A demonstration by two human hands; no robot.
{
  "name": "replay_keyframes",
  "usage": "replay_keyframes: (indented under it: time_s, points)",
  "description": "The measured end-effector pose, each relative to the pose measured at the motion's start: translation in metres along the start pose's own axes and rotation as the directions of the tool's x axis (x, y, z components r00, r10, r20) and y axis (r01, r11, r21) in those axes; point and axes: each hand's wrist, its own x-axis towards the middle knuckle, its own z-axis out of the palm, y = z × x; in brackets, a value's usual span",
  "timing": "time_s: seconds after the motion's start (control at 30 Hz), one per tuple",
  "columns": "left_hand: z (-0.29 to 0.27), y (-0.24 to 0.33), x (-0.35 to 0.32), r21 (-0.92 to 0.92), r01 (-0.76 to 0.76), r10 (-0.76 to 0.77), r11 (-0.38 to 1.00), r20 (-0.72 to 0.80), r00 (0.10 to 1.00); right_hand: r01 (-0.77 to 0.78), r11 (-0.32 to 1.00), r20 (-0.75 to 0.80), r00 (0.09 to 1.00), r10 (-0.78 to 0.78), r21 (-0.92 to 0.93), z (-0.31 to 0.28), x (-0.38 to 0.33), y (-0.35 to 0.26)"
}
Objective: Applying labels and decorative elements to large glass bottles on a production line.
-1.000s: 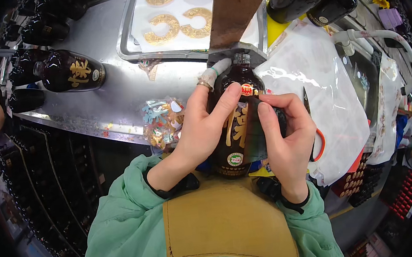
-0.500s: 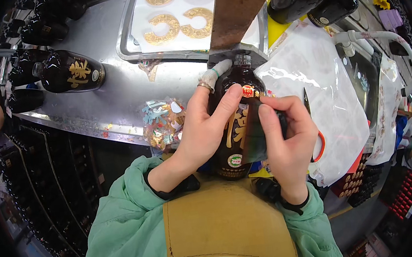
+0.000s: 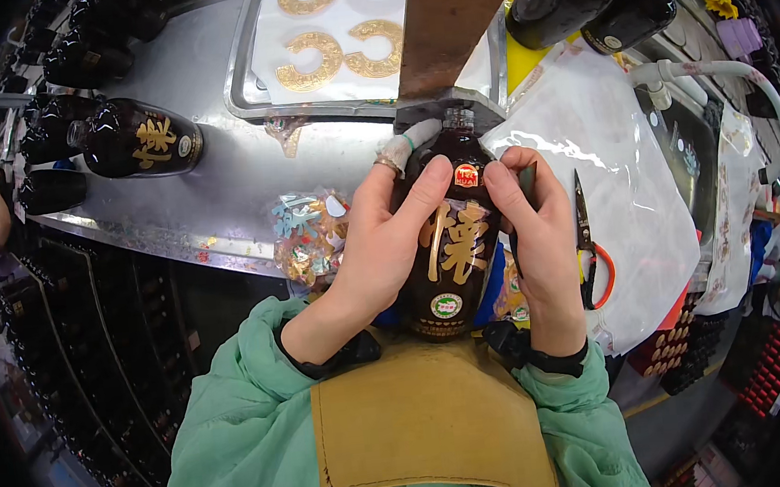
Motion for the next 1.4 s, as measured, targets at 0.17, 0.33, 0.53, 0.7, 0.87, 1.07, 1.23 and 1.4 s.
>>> replay_keyframes:
  time_s: [0.17,0.33,0.53,0.7,0.87,1.07,1.23,1.4]
  points:
    - [0.003,-0.004,0.000,-0.062,-0.029,0.028,0.998,-0.016,0.999,-0.002,1.000,0.017,1.000,0.002,-0.005,-0.002,0.000,-0.001]
    - [0.004,-0.003,0.001,-0.080,-0.030,0.030,0.996,-0.002,1.000,0.000,0.999,0.028,1.000,-0.001,0.036,0.000,0.002,-0.001]
    - [0.004,-0.004,0.000,-0.078,-0.042,0.042,0.996,0.002,0.999,-0.016,0.998,0.054,0.998,0.013,0.064,-0.003,0.003,0.001]
    - [0.005,-0.004,0.000,-0.085,-0.034,0.034,0.996,0.002,0.999,-0.017,1.000,0.056,0.998,0.016,0.015,-0.005,0.003,0.000]
    - [0.008,-0.002,0.000,-0.103,-0.016,0.016,0.995,-0.007,1.000,0.093,0.994,0.026,0.995,-0.095,0.055,-0.020,0.003,-0.018]
    - [0.008,-0.004,-0.001,-0.050,-0.050,0.049,0.998,-0.014,0.999,0.464,0.718,0.151,0.877,-0.457,-0.520,0.011,-0.001,-0.041]
    - [0.007,-0.006,0.000,-0.010,-0.064,0.063,0.998,-0.034,0.997,0.433,0.554,0.135,0.857,-0.498,-0.711,-0.002,0.002,-0.041]
    - [0.007,-0.003,-0.003,-0.047,-0.029,0.029,0.998,0.008,1.000,0.382,0.571,0.031,0.849,-0.527,-0.727,-0.009,0.003,-0.037]
